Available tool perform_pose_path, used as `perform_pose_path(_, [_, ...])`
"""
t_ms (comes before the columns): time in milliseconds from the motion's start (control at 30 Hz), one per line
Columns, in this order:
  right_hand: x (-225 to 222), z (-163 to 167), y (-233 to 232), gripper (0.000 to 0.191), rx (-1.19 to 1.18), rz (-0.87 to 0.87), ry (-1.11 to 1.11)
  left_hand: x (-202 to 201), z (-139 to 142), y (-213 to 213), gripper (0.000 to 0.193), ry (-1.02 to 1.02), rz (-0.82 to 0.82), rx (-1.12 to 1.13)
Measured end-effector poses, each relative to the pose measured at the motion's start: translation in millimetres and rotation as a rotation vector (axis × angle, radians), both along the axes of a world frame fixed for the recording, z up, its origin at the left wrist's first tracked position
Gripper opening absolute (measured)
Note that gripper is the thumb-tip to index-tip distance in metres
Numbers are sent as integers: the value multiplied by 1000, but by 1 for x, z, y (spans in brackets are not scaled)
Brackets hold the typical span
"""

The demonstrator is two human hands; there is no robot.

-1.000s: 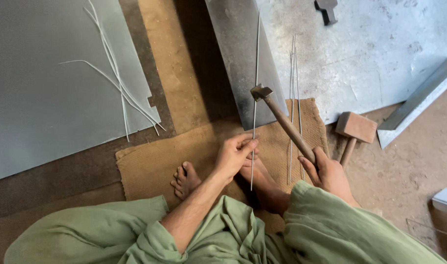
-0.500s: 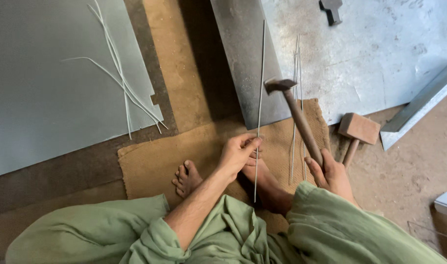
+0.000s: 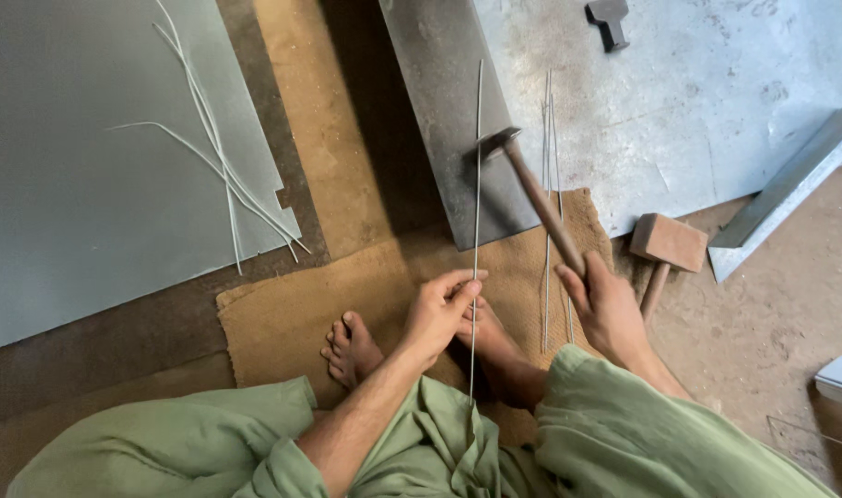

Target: The person sits on the floor and straightens pieces of thin metal wire by holding each wire against a heavy steel beam and hammering along it with a hammer, then setting the straightened wire aside with a growing pile of finished wires.

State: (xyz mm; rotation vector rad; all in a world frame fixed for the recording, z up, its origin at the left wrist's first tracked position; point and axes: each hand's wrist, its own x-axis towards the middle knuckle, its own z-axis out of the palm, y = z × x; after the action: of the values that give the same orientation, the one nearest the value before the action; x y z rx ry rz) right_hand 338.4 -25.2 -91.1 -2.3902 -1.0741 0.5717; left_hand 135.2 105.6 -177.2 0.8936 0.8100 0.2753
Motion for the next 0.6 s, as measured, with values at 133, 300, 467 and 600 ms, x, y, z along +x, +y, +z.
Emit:
perform_pose_path(133, [2, 5, 13, 29, 60, -71, 31, -6, 7, -6, 26, 13, 9, 36])
perform_pose_path(300, [11, 12, 30, 34, 21, 57, -41, -11, 20, -6, 25, 29, -28, 28])
perform_pose_path(467, [16, 6, 32, 35, -94, 70, -31, -16, 23, -7, 28, 68, -61, 61])
perform_pose_path(600, [23, 2, 36, 38, -113, 105, -16, -11, 15, 3, 27, -35, -57, 34])
